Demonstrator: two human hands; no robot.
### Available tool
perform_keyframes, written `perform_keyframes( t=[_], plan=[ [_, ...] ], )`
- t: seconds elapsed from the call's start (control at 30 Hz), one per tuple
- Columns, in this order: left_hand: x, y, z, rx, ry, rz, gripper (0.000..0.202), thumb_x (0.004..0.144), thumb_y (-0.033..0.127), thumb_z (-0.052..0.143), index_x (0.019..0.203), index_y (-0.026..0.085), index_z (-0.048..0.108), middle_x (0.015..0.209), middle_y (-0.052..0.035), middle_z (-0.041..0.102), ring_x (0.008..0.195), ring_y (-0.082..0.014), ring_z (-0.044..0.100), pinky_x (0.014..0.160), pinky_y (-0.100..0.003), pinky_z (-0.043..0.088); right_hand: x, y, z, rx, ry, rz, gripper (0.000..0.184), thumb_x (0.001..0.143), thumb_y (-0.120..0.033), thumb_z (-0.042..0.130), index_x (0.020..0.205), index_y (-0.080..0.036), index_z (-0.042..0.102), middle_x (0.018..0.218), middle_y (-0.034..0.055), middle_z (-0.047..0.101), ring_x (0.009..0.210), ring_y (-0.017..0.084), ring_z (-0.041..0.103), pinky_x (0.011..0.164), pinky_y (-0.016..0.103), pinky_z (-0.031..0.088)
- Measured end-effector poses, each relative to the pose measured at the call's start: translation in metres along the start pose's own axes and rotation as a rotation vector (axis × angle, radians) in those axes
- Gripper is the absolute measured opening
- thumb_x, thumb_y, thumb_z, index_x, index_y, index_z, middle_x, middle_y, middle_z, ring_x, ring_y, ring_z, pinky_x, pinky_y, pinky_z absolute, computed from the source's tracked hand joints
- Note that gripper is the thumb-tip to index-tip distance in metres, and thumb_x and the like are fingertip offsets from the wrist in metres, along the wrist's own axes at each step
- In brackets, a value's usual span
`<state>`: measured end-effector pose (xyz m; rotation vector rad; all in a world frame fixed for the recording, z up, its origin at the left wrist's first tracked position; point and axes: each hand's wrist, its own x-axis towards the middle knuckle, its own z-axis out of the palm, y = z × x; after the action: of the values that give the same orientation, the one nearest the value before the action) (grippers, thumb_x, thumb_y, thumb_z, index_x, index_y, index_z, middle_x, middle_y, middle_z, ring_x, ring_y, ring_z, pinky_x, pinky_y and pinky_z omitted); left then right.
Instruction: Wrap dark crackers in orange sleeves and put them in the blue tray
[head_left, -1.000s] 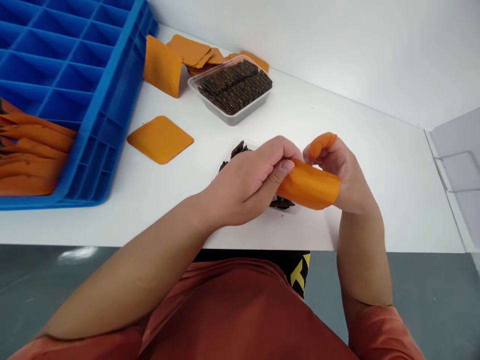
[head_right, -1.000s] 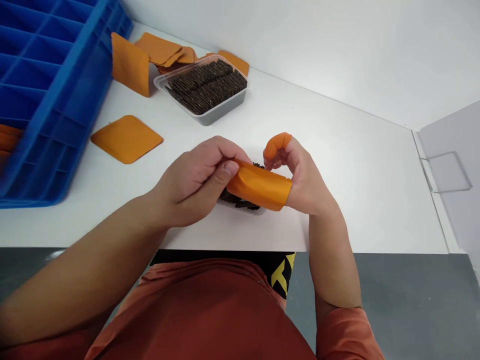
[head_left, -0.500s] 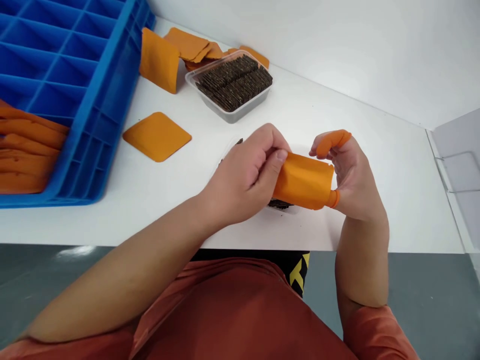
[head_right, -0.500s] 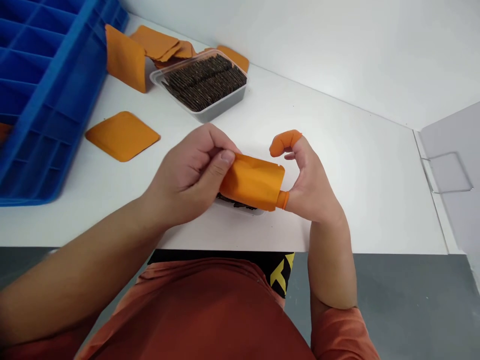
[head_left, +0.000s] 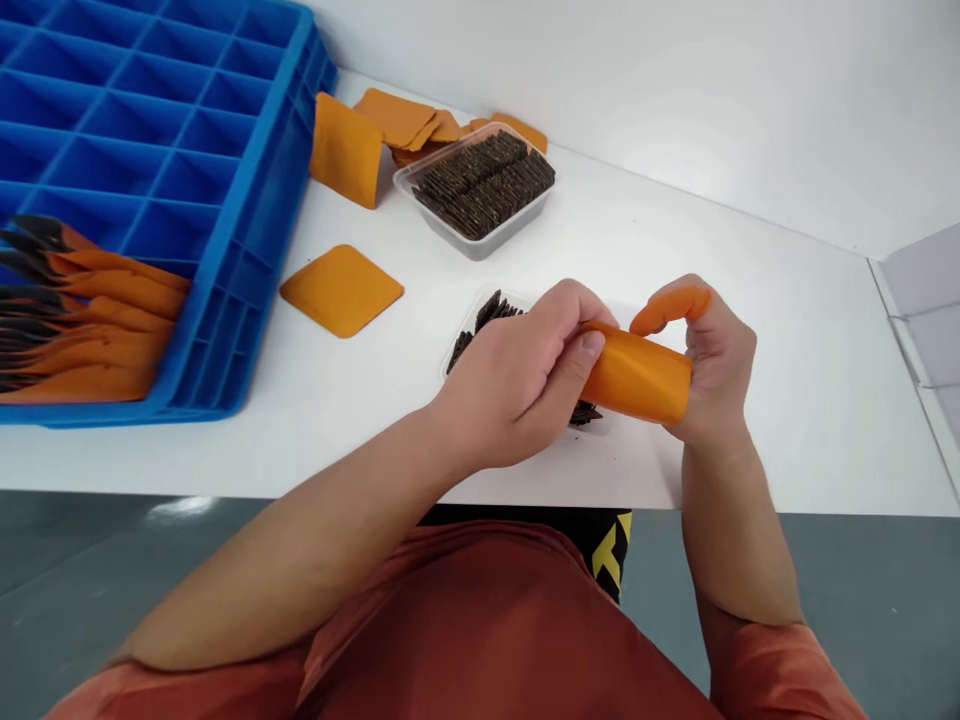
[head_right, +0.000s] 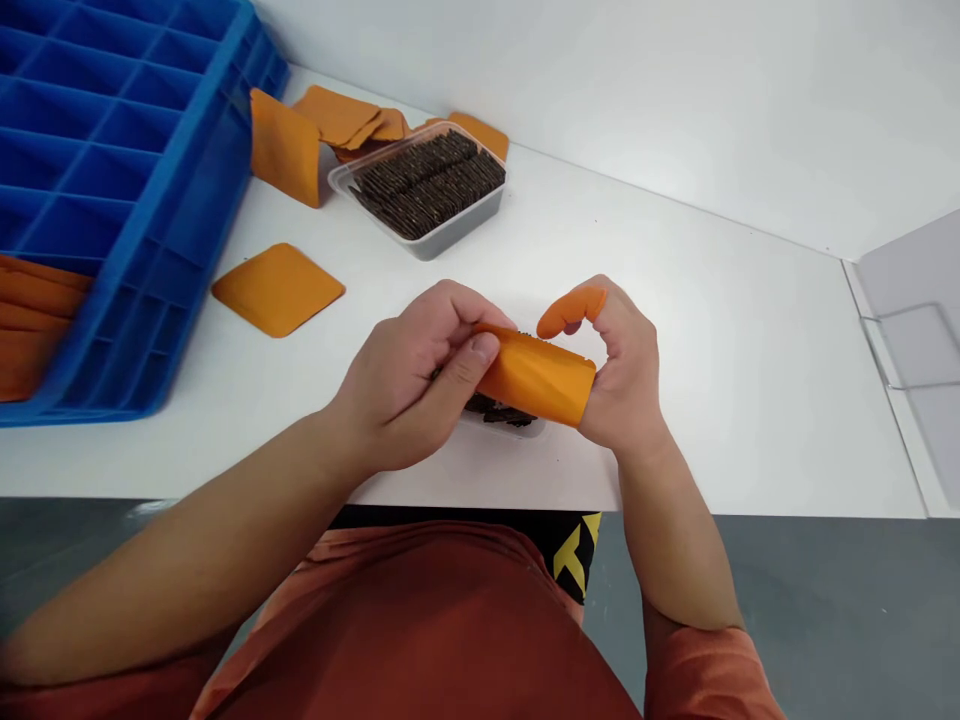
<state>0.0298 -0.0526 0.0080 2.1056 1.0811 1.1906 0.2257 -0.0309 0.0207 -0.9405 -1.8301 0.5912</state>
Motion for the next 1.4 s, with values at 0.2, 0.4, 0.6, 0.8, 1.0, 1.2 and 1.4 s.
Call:
perform_keyframes(
  t=[0.2, 0.4, 0.6, 0.8, 1.0, 1.2, 1.4],
  plan=[
    [0.004, -0.001, 0.008, 0.297, 0.037, 0.226, 0.051, 0.083, 0.026, 0.071, 0.131, 0.027, 0.053, 0.143, -0.0121, 0.058, 0.137, -0.0375, 0.049, 0.110, -0.060, 0.043, -0.001, 0.006, 0.005, 0.083, 0.059, 0.126, 0.021, 0.070, -0.016, 0.074, 0.077, -0.028, 0.058, 0.073, -0.0043, 0.053, 0.069, 0.015, 0.045, 0.065, 0.035, 0.039],
    [0.000, -0.004, 0.017, 0.333, 0.117, 0.310, 0.035, 0.081, 0.016, 0.066, 0.112, 0.024, 0.051, 0.126, -0.0109, 0.062, 0.122, -0.0324, 0.055, 0.102, -0.053, 0.043, -0.003, -0.001, 0.017, 0.082, -0.114, 0.168, 0.020, 0.067, -0.021, 0.073, 0.073, -0.025, 0.055, 0.068, -0.0072, 0.050, 0.064, 0.011, 0.043, 0.061, 0.031, 0.038],
    [0.004, -0.005, 0.008, 0.240, 0.171, 0.214, 0.029, 0.080, 0.030, 0.072, 0.099, 0.027, 0.050, 0.118, -0.0074, 0.063, 0.113, -0.0297, 0.056, 0.097, -0.052, 0.046, 0.000, 0.007, 0.006, 0.126, -0.129, 0.057, 0.037, 0.070, -0.028, 0.074, 0.106, -0.029, 0.064, 0.080, -0.0051, 0.054, 0.075, 0.014, 0.050, 0.075, 0.034, 0.047],
    [0.009, -0.006, 0.001, 0.142, 0.129, 0.177, 0.016, 0.084, 0.024, 0.070, 0.092, 0.026, 0.056, 0.113, -0.0066, 0.067, 0.106, -0.0249, 0.061, 0.095, -0.048, 0.052, 0.004, 0.007, -0.012, 0.110, -0.187, -0.047, 0.032, 0.083, -0.036, 0.077, 0.114, -0.032, 0.069, 0.084, -0.0024, 0.056, 0.079, 0.017, 0.053, 0.082, 0.038, 0.048],
    [0.010, -0.008, -0.002, 0.129, 0.132, 0.178, 0.025, 0.083, 0.039, 0.079, 0.097, 0.024, 0.065, 0.115, -0.0063, 0.071, 0.106, -0.0231, 0.066, 0.095, -0.042, 0.056, 0.008, 0.008, -0.035, -0.340, -0.215, -0.039, 0.017, 0.086, -0.043, 0.077, 0.096, -0.030, 0.074, 0.074, -0.0027, 0.058, 0.075, 0.018, 0.055, 0.089, 0.042, 0.042],
    [0.009, -0.007, -0.004, 0.083, 0.207, 0.173, 0.026, 0.085, 0.047, 0.079, 0.101, 0.028, 0.070, 0.113, -0.0024, 0.073, 0.101, -0.0197, 0.070, 0.088, -0.036, 0.060, 0.006, 0.013, -0.037, -0.577, -0.485, 0.060, 0.043, 0.080, -0.054, 0.081, 0.116, -0.032, 0.072, 0.103, 0.0038, 0.066, 0.106, 0.028, 0.057, 0.101, 0.048, 0.036],
    [0.008, -0.004, -0.002, 0.080, 0.220, 0.132, 0.028, 0.086, 0.049, 0.078, 0.103, 0.027, 0.071, 0.115, -0.0038, 0.074, 0.106, -0.0235, 0.071, 0.090, -0.040, 0.061, 0.003, 0.007, -0.034, -0.643, -0.543, 0.063, 0.054, 0.079, -0.058, 0.080, 0.123, -0.030, 0.068, 0.118, 0.0070, 0.063, 0.116, 0.032, 0.050, 0.103, 0.051, 0.033]
  ],
)
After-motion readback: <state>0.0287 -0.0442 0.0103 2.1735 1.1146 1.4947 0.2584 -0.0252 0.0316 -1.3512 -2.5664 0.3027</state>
